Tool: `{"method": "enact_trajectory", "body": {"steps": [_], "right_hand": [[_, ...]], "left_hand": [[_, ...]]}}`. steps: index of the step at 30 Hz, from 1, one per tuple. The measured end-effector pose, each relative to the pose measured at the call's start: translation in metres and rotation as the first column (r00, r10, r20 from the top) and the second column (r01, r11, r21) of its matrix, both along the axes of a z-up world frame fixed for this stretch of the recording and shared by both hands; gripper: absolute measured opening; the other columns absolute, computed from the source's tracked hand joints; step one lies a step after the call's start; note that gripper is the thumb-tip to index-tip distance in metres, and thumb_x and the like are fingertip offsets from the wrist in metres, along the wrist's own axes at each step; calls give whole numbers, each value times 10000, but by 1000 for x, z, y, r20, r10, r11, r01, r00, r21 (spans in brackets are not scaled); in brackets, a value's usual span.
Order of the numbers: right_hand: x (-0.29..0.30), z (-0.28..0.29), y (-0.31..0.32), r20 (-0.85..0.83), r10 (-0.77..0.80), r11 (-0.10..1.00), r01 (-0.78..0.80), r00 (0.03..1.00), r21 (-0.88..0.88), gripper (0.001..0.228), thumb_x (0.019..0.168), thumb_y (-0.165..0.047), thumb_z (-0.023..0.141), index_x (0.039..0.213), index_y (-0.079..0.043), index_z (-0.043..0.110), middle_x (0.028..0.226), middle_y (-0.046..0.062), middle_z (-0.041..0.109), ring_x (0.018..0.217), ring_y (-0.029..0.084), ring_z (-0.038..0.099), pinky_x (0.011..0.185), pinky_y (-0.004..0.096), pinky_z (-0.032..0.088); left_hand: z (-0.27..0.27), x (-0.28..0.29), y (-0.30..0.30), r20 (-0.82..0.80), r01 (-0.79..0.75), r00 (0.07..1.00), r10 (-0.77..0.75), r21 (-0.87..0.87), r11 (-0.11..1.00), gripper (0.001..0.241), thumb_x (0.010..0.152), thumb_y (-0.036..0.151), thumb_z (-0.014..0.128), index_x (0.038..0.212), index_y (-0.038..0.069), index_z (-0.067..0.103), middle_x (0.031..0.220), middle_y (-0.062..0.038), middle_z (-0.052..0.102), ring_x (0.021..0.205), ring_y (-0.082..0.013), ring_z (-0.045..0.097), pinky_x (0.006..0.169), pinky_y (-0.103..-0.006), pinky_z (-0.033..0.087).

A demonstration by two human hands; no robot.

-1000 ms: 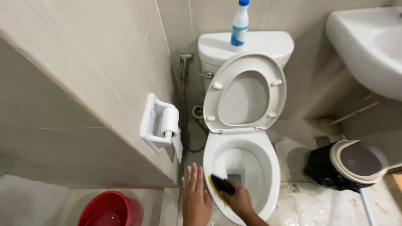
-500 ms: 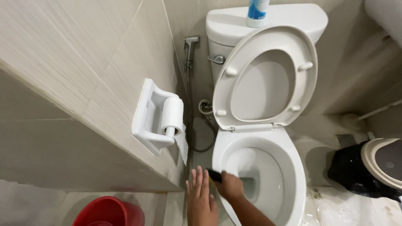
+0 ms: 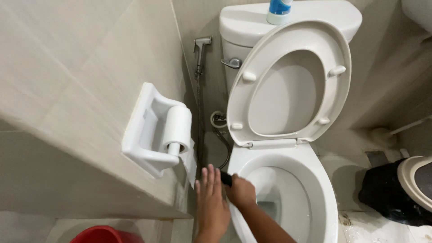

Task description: The person sprays water into the toilet bowl using a handheld bidet sprayer, then applies cleaning liquid from a bottle into the bowl. They scrub the toilet seat and rim with a yellow brush, then scrub the inside of the bowl.

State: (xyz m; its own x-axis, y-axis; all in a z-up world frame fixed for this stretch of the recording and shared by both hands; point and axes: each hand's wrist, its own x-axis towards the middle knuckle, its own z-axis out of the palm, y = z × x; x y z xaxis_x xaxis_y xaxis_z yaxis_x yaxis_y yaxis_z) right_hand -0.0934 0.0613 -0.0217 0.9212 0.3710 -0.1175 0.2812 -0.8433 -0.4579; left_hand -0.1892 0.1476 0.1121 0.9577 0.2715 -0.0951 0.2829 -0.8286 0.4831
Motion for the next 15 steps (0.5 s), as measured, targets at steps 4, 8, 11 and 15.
{"method": "enact_trajectory", "body": {"steps": [4, 8, 11, 15], "right_hand": [[-10, -7, -10, 68, -86, 995, 82, 994, 55, 350, 868, -379, 703, 985, -51, 665, 880, 183, 745, 833, 382, 719, 752, 502, 577], [-10, -4, -18, -69, 59, 997, -62, 996, -42, 404, 834, -422, 734, 1024, -74, 655, 912, 199, 734, 863, 395, 718, 771, 516, 577], [39, -3, -7, -44, -25, 999, 23, 999, -41, 434, 876, -479, 706, 1006, -68, 655, 904, 203, 736, 857, 394, 723, 768, 517, 578], [89, -3, -3, 69, -178, 984, 176, 982, 42, 369, 829, -398, 701, 960, -55, 659, 867, 190, 744, 811, 393, 731, 721, 515, 583]], "left_hand": [[-26, -12, 12, 139, -2, 990, -2, 30, 1000, 915, 812, -23, 588, 1623, 82, 177, 1741, -108, 49, 1556, -313, 3, 1233, -515, 24], [-39, -3, 5, 44, -12, 999, 11, 14, 1000, 940, 805, -39, 578, 1637, 92, 159, 1730, -97, 15, 1565, -300, -13, 1239, -524, 16], [-37, 2, -1, 14, 19, 1000, -19, -8, 1000, 937, 809, -34, 574, 1634, 88, 148, 1749, -107, -3, 1556, -309, -30, 1231, -541, 3], [-36, 8, -3, 129, 26, 991, -29, 24, 999, 840, 831, -72, 526, 1585, 43, 174, 1760, -126, 29, 1563, -332, -2, 1225, -551, 30]]}}
